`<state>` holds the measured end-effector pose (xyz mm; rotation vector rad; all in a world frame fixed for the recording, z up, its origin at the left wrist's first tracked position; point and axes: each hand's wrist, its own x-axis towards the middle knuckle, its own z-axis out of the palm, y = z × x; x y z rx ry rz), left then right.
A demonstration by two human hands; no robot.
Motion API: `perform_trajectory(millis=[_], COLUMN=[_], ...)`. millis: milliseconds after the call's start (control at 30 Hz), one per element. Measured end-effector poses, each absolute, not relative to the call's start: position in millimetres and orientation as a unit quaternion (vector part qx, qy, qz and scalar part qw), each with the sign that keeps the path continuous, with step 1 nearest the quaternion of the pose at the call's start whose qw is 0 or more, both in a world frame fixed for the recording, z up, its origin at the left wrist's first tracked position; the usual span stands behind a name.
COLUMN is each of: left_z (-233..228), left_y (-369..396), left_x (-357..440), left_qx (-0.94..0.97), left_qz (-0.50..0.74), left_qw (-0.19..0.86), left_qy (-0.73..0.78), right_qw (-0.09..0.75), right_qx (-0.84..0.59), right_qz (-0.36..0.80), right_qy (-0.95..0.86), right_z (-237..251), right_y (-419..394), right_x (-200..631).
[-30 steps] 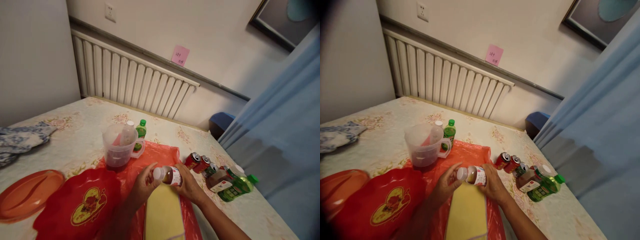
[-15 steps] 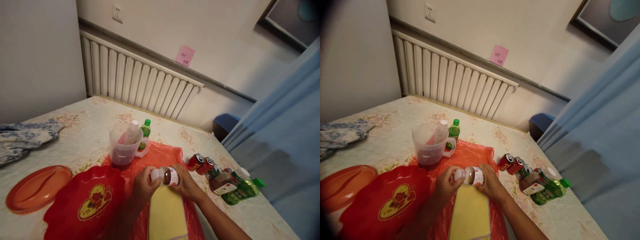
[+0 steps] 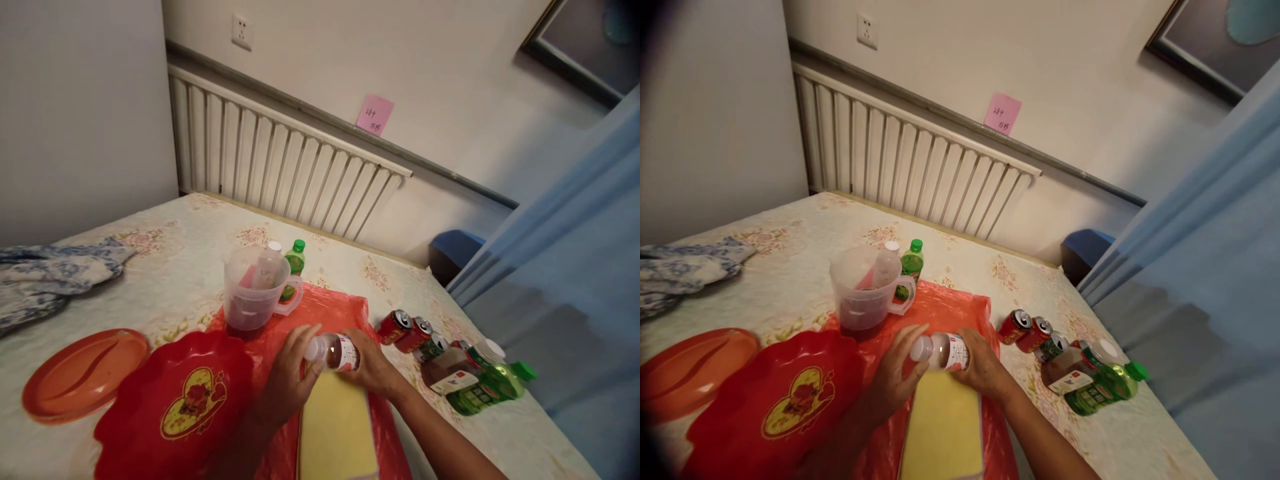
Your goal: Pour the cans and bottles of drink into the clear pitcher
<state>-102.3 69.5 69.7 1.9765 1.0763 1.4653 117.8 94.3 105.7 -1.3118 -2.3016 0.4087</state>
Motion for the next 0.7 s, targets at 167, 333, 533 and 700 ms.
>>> perform_trajectory(millis=[167, 333, 533, 700], left_z=[69.8, 70.0, 69.2, 71.0], left_y=[69.7, 69.7, 66.5, 65.3], left_x=[-105.9, -103.3, -101.8, -104.5], left_qx=[0.743, 0.712, 0.67, 0.697], left_qz=[0.512, 0.511, 0.479, 0.5], left_qw=[0.218, 0.172, 0.177, 0.208], left_qy=[0.372, 0.45, 0.539, 0.47], right_qw=[0.218, 0.216, 0.207, 0.213], right_qx=[-0.482, -0.47, -0.46, -0.457], right_qz=[0.153, 0.151, 0.144, 0.145], right_qy=[-0.834, -0.842, -0.851, -0.851], right_z=[105.7, 107.7, 114.1, 111.7], right_y=[95.2, 95.6, 93.8, 95.6], right_x=[120.6, 118.7, 112.1, 113.9])
